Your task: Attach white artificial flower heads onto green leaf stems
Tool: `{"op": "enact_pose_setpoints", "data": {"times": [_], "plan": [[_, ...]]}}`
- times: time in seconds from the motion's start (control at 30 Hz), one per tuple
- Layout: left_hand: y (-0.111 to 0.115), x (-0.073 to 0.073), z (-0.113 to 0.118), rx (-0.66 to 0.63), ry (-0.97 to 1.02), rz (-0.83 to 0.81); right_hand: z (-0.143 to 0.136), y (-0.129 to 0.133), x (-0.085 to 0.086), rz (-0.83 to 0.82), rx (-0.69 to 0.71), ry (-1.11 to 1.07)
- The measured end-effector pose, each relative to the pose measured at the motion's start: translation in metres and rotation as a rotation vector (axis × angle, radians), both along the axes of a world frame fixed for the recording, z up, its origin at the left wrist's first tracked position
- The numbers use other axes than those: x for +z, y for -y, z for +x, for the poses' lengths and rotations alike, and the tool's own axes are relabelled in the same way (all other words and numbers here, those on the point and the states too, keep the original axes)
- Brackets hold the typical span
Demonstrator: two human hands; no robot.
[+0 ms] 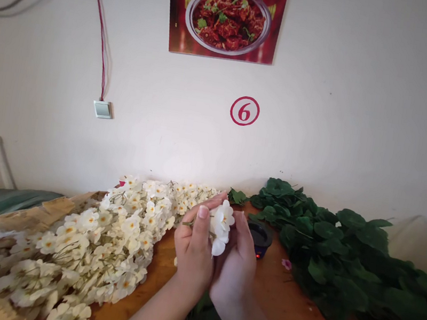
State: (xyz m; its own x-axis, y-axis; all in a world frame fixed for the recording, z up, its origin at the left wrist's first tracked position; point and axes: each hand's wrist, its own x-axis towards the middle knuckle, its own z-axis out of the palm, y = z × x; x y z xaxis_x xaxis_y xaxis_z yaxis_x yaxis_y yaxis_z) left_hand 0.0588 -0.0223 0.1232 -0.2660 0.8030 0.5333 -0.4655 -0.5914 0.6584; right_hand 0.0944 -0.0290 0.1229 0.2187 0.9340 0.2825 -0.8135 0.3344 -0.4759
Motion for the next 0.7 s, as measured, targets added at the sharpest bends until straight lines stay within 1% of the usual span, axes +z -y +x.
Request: {"op": "enact_pose_setpoints", "data": {"times": [0.1,0.17,0.23,0.3,0.43,0.5,0.57,0.7], "plan": [[-0.003,-0.001,-0.001,0.017,-0.125,-0.026,0.000,-0.003,-0.002,-0.064,-0.035,0.031],[-0.005,-0.002,-0.002,0.039,-0.207,-0.040,0.000,-0.006,-0.004,-0.098,-0.084,0.109],[-0.007,-0.003,-0.003,0.049,-0.238,-0.044,0.000,-0.007,-0.006,-0.124,-0.098,0.170],[-0.007,-0.004,-0.004,0.044,-0.227,-0.037,0.000,-0.007,-0.007,-0.103,-0.071,0.183],[-0.002,0.002,-0.005,0.041,-0.173,-0.037,0.001,-0.004,-0.005,0.083,0.041,0.161],[-0.001,0.005,-0.006,0.034,-0.159,-0.037,0.003,-0.004,-0.003,0.146,0.082,0.184],[-0.001,0.008,-0.008,0.034,-0.157,-0.034,0.007,-0.006,-0.001,0.155,0.106,0.256],[-0.004,0.012,-0.013,0.048,-0.181,-0.048,0.017,-0.012,0.002,0.102,0.139,0.412]]}}
